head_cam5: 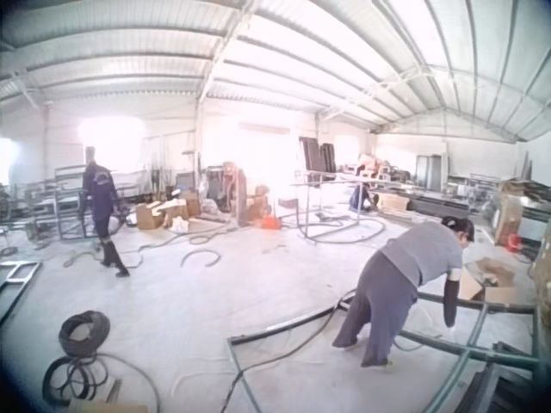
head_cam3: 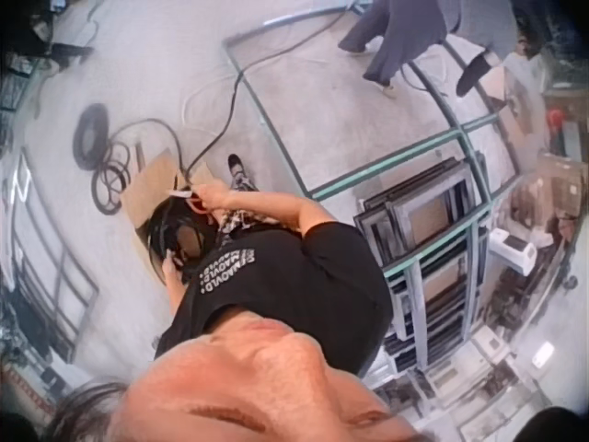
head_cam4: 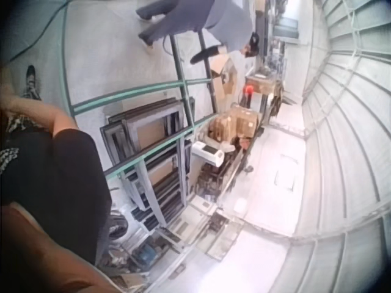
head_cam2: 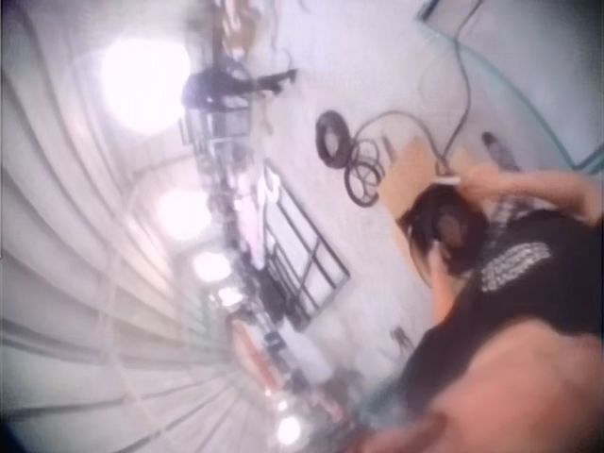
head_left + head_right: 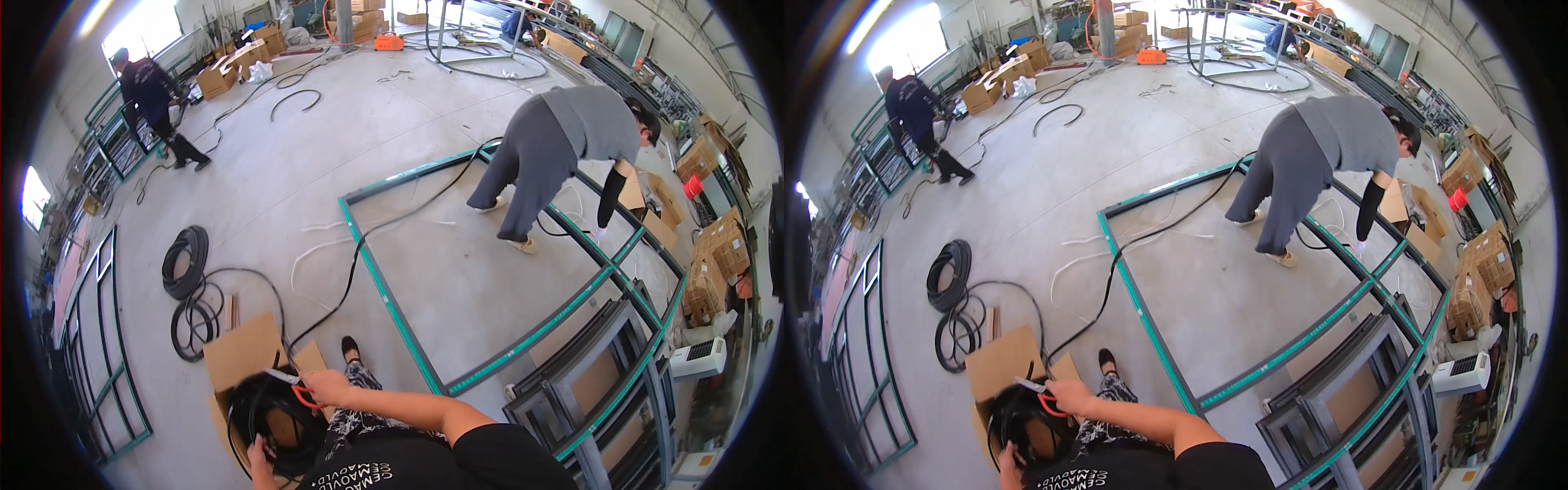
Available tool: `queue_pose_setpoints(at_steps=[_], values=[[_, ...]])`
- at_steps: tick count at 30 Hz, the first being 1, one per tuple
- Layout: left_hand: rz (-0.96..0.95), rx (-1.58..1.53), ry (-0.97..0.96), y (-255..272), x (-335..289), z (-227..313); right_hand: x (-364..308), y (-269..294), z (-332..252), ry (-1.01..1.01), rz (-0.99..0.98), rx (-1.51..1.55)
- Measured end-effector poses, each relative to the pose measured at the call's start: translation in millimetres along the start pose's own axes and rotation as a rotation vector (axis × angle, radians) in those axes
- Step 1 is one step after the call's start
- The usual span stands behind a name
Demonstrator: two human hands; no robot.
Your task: The person pulls a length of black weather stripping from a coil in a box, cuts it using shears, and then fits the strip into the channel of a green metal window frame.
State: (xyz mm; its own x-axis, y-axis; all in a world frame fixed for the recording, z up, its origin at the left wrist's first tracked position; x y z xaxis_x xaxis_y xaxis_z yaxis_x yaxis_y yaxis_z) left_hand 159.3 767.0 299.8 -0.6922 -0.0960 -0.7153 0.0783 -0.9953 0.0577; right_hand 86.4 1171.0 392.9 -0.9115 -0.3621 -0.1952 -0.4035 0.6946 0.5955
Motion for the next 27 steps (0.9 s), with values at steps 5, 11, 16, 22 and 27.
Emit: queue_pose_setpoints(at_steps=[5, 11, 16, 22, 27], values=[[-0.059, 0.046, 0.268, -8, 33, 53, 85, 104, 116, -0.255, 0.23, -0.01], [-0.077, 0.49, 0.192, -23, 243, 227, 7, 246, 152, -0.7, 0.628, 0.155], [-0.412, 0.552, -0.125, -295, 256, 374, -170, 193, 235, -1.316, 0.995, 0.278], [-0.844, 0.715, -0.1, -463, 199, 377, -244, 55, 288, -1.282, 1.536, 1.579], [-0.797, 0.939, 0.031, -554, 196, 303, -266, 13, 347, -1.415, 1.741, 1.706]])
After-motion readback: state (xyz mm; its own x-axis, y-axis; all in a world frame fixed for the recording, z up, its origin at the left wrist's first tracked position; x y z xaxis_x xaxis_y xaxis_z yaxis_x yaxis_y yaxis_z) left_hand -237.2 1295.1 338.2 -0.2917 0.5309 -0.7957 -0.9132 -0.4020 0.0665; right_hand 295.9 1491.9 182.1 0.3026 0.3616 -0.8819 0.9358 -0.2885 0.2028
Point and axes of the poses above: each hand's wrist, its own x-axis towards the middle knuckle, its own y-axis out of the back of the hand, z = x × y, the point moved 3 cm from there along x, towards the middle knuckle, and after that the axes turned 10 degrees about -z, right-handed, at the moved point
